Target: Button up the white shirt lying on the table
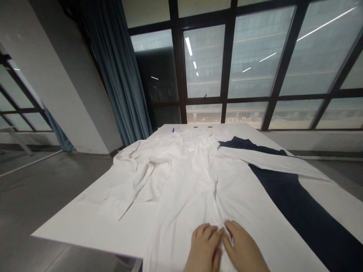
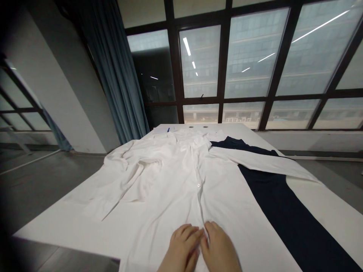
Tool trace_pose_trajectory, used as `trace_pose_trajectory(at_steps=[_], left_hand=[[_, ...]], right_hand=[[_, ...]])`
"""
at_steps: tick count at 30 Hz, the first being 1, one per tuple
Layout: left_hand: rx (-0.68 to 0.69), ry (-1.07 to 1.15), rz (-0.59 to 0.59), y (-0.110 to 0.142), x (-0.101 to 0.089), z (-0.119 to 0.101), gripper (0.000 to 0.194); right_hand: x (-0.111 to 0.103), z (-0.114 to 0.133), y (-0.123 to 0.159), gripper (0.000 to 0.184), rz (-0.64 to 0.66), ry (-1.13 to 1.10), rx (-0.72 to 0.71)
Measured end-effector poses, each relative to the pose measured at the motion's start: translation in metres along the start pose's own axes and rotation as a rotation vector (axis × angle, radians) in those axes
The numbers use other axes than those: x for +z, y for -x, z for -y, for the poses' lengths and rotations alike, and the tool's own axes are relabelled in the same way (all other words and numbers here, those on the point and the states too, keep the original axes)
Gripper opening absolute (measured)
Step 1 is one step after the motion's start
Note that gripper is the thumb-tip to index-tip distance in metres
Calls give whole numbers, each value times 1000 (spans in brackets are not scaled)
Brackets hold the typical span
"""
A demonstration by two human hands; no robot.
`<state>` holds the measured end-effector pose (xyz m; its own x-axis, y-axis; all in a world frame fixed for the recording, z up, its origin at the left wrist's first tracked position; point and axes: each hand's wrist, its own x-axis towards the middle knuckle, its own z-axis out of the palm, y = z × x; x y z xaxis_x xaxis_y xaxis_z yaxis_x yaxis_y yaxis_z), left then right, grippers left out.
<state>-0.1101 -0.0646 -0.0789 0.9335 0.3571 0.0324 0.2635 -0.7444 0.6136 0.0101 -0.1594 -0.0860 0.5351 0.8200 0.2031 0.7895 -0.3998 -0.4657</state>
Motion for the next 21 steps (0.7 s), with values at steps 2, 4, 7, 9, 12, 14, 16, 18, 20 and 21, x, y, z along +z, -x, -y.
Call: trace_pose_trajectory(at_steps=[2,4,7,9,12,14,16,18,20,21], left_hand=[[-95,17,-84,1,-2,-8,45],[-173,11,-156,0,-6,-14,36],[-186,-26,-181,-9,-9,-20,28],[-190,-52,-191,-19,-7,-23,25],[-239,-105,-173,-34,-1,-26,21],[-281,-134,-148,-41,2,-27,19],[-293,-127,-158,-44,4,-26,18],[-273,-62,-214,-44,6,-22,17],[-259,63,-287,-44,7,-16,15],[-260,141,-318,-44,8,-12,14]], right_hand=[[-17,-7,0,25,-26,-39,48],[-37,-11,2,26,-103,-41,76],[-53,-12,6,27,-172,3,36],[-49,-8,6,23,-104,2,-15],[-31,-3,2,20,10,-84,-34],[-19,-1,-5,16,49,-152,-6],[-10,-1,-12,16,55,-213,19],[-6,-3,-17,18,37,-271,34],[-4,-4,-21,19,30,-346,63],[-3,-5,-21,19,26,-392,84]])
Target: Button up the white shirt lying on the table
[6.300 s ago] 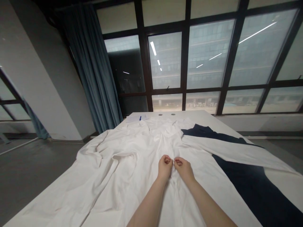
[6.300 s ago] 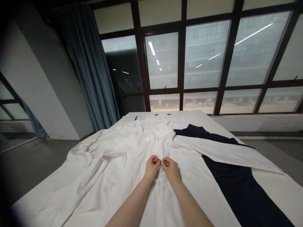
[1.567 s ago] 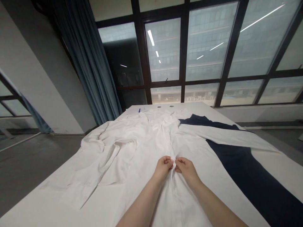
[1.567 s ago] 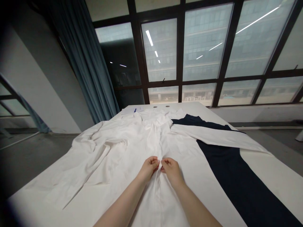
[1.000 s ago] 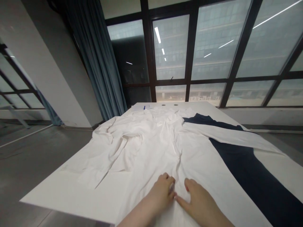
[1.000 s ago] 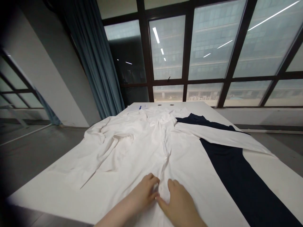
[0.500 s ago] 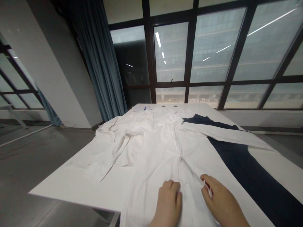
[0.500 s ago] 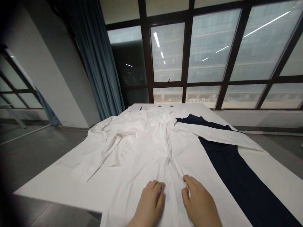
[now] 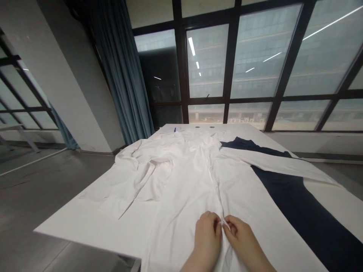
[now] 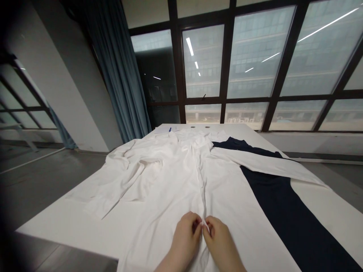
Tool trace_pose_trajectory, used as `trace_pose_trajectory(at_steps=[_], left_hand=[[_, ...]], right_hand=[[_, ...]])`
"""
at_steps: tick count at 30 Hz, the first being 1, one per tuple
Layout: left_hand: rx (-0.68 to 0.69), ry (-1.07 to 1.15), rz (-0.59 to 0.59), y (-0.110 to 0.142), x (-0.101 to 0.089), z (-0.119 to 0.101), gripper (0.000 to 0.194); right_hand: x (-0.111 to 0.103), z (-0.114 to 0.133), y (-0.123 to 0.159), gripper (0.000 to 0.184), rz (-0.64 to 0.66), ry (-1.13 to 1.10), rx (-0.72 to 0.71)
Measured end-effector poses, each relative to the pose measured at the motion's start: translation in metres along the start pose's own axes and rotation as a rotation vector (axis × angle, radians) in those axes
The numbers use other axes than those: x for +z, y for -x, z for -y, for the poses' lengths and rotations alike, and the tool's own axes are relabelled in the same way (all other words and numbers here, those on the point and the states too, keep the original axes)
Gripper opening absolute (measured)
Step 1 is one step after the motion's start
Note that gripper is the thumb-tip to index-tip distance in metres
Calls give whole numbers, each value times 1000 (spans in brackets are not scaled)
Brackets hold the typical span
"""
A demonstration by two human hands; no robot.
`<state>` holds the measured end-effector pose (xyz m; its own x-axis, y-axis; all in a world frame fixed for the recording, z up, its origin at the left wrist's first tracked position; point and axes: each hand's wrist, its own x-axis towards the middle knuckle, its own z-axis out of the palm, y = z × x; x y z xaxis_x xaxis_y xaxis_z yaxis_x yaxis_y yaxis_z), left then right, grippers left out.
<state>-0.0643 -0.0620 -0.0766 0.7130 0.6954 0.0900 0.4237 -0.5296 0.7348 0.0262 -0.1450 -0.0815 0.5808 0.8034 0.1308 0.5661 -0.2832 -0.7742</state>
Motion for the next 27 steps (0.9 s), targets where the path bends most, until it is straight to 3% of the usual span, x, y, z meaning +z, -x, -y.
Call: trace_pose_trajectory(at_steps=[5,11,17,22,27], left_hand=[[-94,287,0,-6,-7,12,12],[-55,314,-49,-4,-16,4,14],[-93,372,0,-4,-9,1,13],[-207,534,4,-6,-8,1,9],[-208,508,-14,-4,-10,-2,7]], right_hand=[[1,-5,1,18,-87,-159,44],[-7,3,6,16,-256,147,-77],[-1,12,6,18,-125,86,-76],[3,7,6,20,-116,-40,-56],[-2,11,9,23,-107,-208,6]])
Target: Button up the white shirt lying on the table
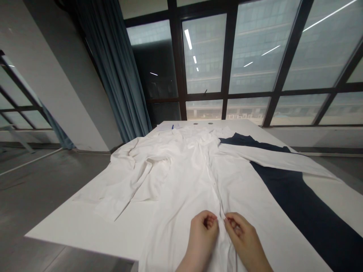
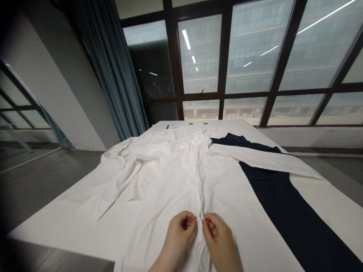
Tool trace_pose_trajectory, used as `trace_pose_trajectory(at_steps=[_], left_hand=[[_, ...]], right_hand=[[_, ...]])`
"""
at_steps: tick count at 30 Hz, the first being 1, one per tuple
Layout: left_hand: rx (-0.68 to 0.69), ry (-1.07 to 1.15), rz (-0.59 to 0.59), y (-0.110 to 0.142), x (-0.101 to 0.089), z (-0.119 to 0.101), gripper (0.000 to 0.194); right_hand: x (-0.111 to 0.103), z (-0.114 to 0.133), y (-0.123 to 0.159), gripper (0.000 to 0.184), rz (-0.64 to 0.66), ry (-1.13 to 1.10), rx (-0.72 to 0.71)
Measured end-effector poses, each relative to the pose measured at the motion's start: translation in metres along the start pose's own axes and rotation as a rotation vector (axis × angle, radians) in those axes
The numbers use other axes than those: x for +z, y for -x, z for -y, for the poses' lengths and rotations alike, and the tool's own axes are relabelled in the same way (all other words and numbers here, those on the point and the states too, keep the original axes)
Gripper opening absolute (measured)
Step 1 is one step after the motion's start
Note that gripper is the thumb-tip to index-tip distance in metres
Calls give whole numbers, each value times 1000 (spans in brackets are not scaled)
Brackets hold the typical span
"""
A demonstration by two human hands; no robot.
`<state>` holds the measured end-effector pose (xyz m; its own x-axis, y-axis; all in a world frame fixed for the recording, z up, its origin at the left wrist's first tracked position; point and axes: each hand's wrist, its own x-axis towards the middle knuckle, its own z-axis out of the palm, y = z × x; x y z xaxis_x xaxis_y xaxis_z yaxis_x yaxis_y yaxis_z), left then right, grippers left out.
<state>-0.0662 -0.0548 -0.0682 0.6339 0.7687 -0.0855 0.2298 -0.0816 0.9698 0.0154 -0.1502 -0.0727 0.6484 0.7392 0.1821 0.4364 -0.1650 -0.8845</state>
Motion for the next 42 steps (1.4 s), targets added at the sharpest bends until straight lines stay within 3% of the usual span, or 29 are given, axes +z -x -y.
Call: trace_pose_trajectory(at_steps=[11,17,22,26,31,36,42], left_hand=[[31,62,17,2,3,3,11],[15,57,0,1,3,5,11],[-25,74,22,-3,4,6,12],[-41,114,61,-4,2,4,13],[-35,101,132,-4,0,3,19],[-42,66,81,-7,4,7,14],[20,104,27,-1,6,12,8]], right_hand=[[5,-9,2,25,25,64,-88],[2,-5,3,25,-7,-76,-21],[3,-13,-3,35,111,-332,171],[6,-21,-9,31,142,-481,271],[9,-25,-9,21,118,-423,297],[12,-23,-8,14,66,-372,252],[11,-21,-9,20,113,-425,309]])
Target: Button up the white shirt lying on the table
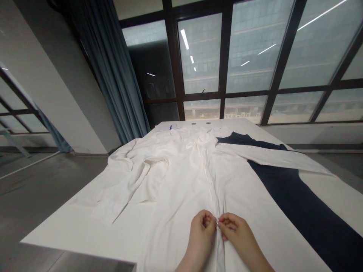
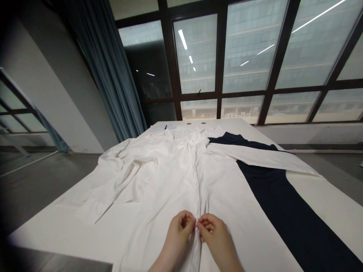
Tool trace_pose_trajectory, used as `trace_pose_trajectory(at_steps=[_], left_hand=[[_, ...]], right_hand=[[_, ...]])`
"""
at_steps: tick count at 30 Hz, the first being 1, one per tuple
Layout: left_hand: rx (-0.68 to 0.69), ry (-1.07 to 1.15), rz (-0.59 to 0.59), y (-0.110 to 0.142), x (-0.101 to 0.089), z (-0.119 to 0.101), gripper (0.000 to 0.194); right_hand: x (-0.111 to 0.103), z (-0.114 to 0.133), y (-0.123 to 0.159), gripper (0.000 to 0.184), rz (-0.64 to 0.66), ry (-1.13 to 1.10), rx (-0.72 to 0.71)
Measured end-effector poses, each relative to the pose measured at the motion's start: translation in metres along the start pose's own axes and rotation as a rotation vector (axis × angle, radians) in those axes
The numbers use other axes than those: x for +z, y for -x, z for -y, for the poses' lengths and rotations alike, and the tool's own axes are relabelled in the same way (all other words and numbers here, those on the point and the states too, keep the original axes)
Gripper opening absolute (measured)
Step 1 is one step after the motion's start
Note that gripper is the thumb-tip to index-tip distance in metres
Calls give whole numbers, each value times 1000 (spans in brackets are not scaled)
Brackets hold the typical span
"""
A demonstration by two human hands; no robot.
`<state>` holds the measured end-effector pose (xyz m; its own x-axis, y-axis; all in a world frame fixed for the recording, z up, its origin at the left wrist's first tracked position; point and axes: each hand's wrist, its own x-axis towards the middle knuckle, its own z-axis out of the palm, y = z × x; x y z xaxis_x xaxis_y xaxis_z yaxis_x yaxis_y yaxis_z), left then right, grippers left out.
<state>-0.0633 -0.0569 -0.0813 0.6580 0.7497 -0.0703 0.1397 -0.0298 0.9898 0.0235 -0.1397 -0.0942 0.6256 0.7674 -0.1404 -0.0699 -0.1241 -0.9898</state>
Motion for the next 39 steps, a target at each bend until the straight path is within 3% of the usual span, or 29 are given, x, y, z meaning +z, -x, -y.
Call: trace_pose_trajectory(at_steps=[4,7,12,17,21,25,29,32,35,37,39], left_hand=[[18,-6,-19,3,2,0,6],[40,-29,-25,4,3,-2,6],[84,-29,-34,4,4,-5,5],[-4,111,-47,4,11,-11,10],[9,125,-28,4,13,-11,10],[111,-46,-31,-3,8,-3,7],[111,-259,-2,-5,3,-3,8],[153,-552,7,2,-19,-12,27],[97,-905,-138,12,-73,-12,61],[2,-1028,-308,16,-116,-3,59],[-65,-1013,-338,17,-151,9,48]], right_hand=[[0,5,2,22,9,28,14],[2,11,5,22,-25,112,-63],[5,16,10,18,-142,209,-226],[11,15,11,20,-298,122,-184],[15,12,8,28,-252,-161,-36],[18,14,8,22,-147,-439,68],[18,21,10,20,-9,-469,101],[-4,23,12,30,17,-188,122],[-62,16,21,51,-254,303,-60],[-109,5,30,58,-486,665,-167],[-145,-8,38,58,-587,858,-45]])
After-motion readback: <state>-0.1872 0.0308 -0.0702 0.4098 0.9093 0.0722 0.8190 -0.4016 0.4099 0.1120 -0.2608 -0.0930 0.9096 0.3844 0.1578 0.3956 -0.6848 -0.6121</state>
